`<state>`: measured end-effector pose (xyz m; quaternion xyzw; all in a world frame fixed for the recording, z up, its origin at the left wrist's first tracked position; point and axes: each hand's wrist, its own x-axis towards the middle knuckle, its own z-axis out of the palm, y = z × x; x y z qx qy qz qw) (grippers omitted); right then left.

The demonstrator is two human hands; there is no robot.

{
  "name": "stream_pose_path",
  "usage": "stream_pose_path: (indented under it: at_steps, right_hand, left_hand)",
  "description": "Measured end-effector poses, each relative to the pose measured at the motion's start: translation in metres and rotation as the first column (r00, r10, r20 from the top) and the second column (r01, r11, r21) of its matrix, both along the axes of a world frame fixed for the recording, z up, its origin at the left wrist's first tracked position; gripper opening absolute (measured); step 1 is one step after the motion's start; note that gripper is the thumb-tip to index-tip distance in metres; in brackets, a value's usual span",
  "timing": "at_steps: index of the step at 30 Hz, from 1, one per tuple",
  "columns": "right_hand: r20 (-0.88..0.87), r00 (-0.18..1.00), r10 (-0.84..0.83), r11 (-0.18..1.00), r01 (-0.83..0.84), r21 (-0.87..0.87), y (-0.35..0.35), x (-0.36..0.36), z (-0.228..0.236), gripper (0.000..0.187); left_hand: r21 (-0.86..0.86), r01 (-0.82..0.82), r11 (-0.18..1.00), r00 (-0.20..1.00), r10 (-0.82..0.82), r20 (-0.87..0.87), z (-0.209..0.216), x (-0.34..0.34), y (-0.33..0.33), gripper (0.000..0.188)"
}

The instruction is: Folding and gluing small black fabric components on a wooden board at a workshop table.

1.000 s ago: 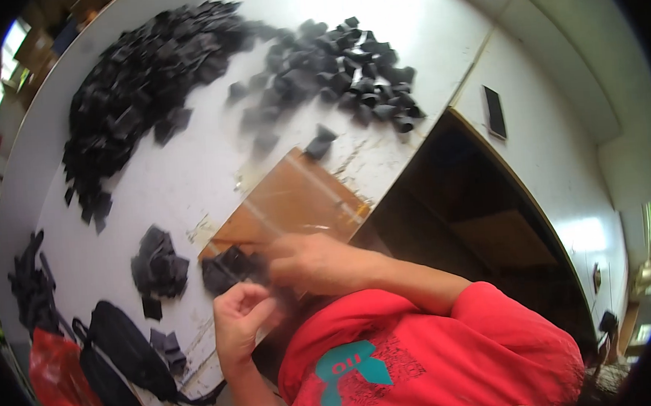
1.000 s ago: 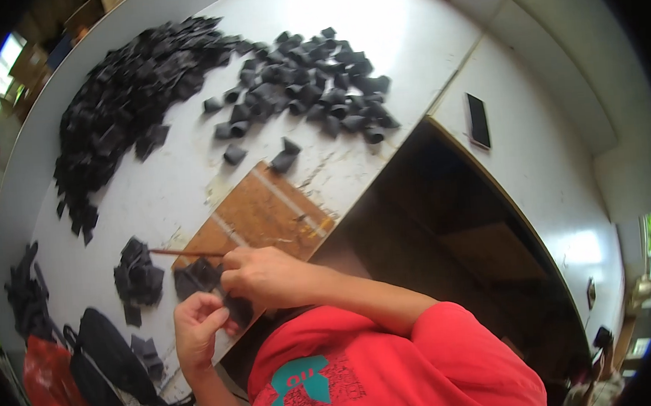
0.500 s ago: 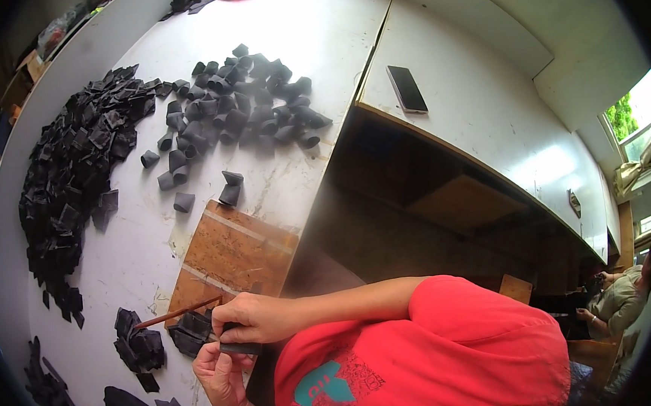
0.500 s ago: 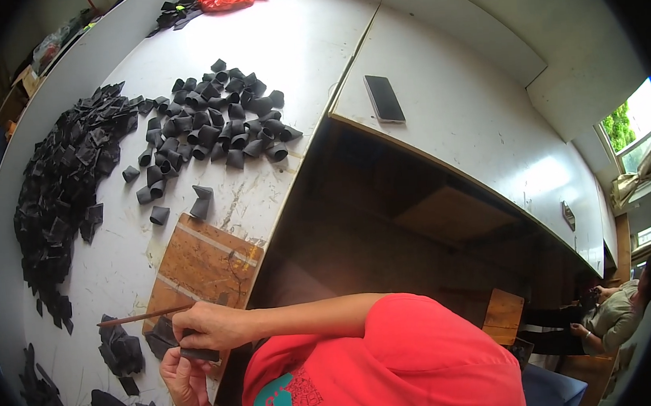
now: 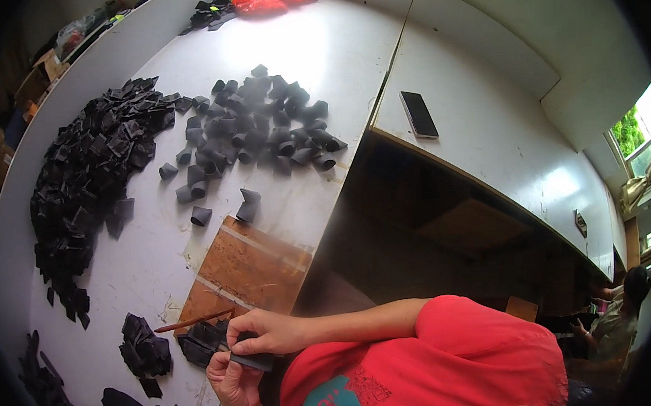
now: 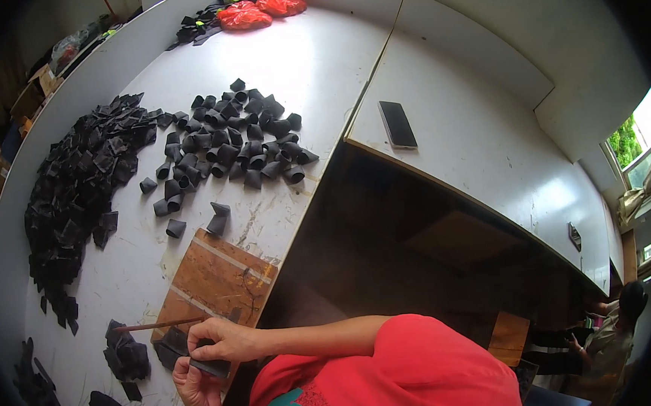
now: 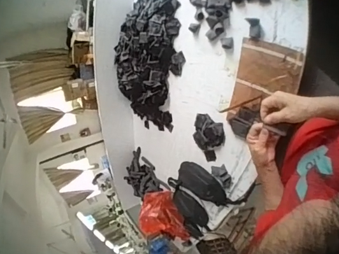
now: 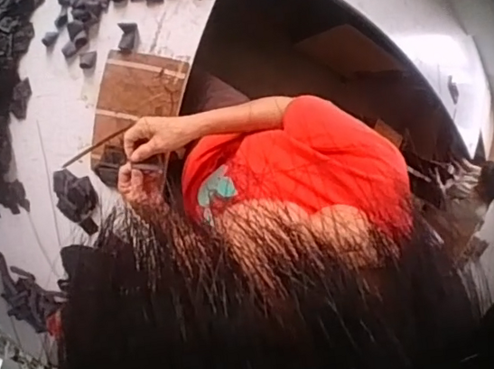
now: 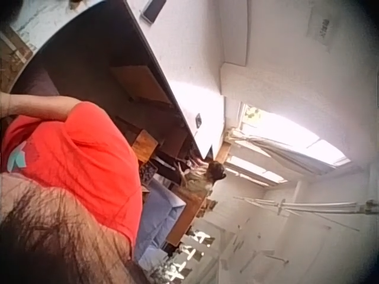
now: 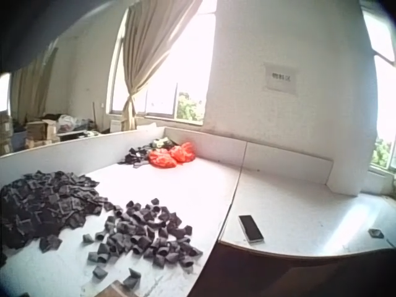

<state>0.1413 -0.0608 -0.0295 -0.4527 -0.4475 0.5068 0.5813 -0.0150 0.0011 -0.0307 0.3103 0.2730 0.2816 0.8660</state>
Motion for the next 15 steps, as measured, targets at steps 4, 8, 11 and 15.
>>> stream_pose_path:
  at_steps: [4,8,11,15]
  right_hand:
    - [-0.155,0.988,0.024,0.999,-0.027,-0.019,0.0,-0.007,-0.001,0.022]
    - [-0.234,0.97,0.061,0.997,-0.068,-0.023,-0.003,-0.008,0.001,0.024]
    - [-0.25,0.96,0.124,0.988,-0.144,-0.063,-0.003,-0.006,-0.002,0.029]
    - [-0.268,0.945,0.189,0.981,-0.193,0.012,-0.003,-0.01,0.006,0.026]
  left_hand:
    - [0.047,0.012,0.999,0.999,-0.014,0.044,-0.003,-0.005,0.002,0.011]
    - [0.16,-0.09,0.983,0.996,0.089,0.014,0.002,-0.004,-0.002,0.008]
    - [0.181,-0.071,0.981,0.997,0.072,0.0,0.004,-0.005,-0.004,0.007]
    - [0.123,-0.02,0.992,0.987,0.0,0.159,-0.006,-0.013,-0.004,0.006]
